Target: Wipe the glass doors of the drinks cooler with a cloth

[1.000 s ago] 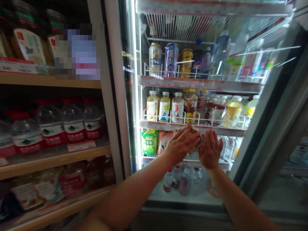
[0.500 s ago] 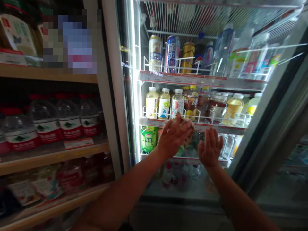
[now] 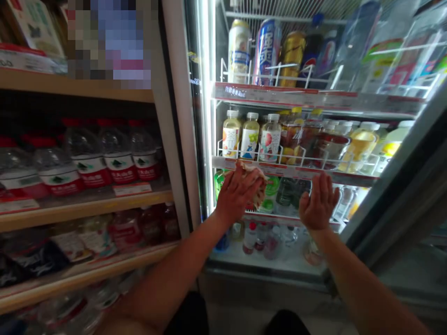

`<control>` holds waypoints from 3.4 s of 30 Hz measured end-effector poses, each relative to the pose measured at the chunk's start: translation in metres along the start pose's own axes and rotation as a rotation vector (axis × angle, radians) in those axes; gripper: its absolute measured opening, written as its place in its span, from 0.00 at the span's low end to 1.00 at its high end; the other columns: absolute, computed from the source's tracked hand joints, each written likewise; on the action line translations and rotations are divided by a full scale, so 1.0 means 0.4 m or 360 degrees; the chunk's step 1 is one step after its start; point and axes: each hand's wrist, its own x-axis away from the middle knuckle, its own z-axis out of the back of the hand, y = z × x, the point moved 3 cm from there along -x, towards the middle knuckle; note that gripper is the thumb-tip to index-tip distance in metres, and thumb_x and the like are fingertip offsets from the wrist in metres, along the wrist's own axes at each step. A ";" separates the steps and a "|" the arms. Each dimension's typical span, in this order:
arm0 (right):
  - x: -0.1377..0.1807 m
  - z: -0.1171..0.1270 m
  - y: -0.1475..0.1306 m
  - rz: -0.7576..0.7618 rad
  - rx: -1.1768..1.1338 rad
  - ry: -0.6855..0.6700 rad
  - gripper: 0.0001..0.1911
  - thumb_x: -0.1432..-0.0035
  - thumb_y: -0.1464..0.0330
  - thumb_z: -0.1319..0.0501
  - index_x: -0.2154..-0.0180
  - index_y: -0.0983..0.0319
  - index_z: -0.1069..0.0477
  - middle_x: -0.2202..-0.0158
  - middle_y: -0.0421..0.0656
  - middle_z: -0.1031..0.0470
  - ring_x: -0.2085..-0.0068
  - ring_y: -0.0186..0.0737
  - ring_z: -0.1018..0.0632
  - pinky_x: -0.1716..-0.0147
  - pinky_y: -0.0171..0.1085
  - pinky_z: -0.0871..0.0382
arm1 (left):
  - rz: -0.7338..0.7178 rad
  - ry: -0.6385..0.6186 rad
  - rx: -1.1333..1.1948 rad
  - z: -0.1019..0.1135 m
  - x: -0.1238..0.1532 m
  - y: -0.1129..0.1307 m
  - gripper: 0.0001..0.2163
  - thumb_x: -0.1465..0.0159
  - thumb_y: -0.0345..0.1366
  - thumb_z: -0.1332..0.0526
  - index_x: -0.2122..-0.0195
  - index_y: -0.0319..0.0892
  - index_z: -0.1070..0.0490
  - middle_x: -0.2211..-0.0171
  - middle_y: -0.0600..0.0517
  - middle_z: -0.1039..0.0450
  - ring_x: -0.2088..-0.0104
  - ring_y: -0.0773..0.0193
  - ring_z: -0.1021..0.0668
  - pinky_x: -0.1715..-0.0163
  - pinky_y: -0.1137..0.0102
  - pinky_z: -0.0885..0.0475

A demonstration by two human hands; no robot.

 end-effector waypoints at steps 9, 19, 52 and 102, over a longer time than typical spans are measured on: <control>0.012 -0.004 0.006 -0.0034 -0.0035 -0.0143 0.35 0.35 0.67 0.48 0.30 0.66 0.55 0.31 0.60 0.45 0.30 0.56 0.43 0.33 0.61 0.53 | -0.0080 -0.0080 0.0032 -0.027 0.187 0.076 0.24 0.34 0.29 0.41 0.37 0.50 0.35 0.30 0.55 0.45 0.28 0.52 0.49 0.32 0.55 0.43; 0.021 -0.013 -0.002 -0.0094 -0.0026 -0.0099 0.35 0.35 0.67 0.49 0.30 0.65 0.54 0.32 0.59 0.43 0.31 0.56 0.41 0.33 0.60 0.52 | 0.0189 -0.0169 0.0101 -0.033 0.271 0.114 0.25 0.35 0.24 0.45 0.37 0.46 0.36 0.31 0.52 0.43 0.28 0.46 0.54 0.34 0.49 0.41; 0.023 -0.009 -0.002 -0.0049 0.0012 -0.0033 0.35 0.36 0.67 0.49 0.30 0.65 0.53 0.32 0.59 0.43 0.30 0.56 0.42 0.34 0.59 0.50 | 0.0207 -0.0038 0.0105 -0.061 0.148 0.176 0.24 0.35 0.30 0.42 0.36 0.45 0.36 0.30 0.55 0.47 0.28 0.47 0.50 0.32 0.52 0.43; 0.034 -0.013 0.003 -0.0043 0.0002 -0.0037 0.35 0.36 0.68 0.48 0.30 0.66 0.53 0.32 0.59 0.43 0.31 0.58 0.41 0.34 0.61 0.50 | 0.0355 -0.0005 0.0157 -0.026 0.271 0.085 0.24 0.35 0.24 0.45 0.37 0.42 0.36 0.34 0.49 0.38 0.28 0.48 0.51 0.33 0.50 0.43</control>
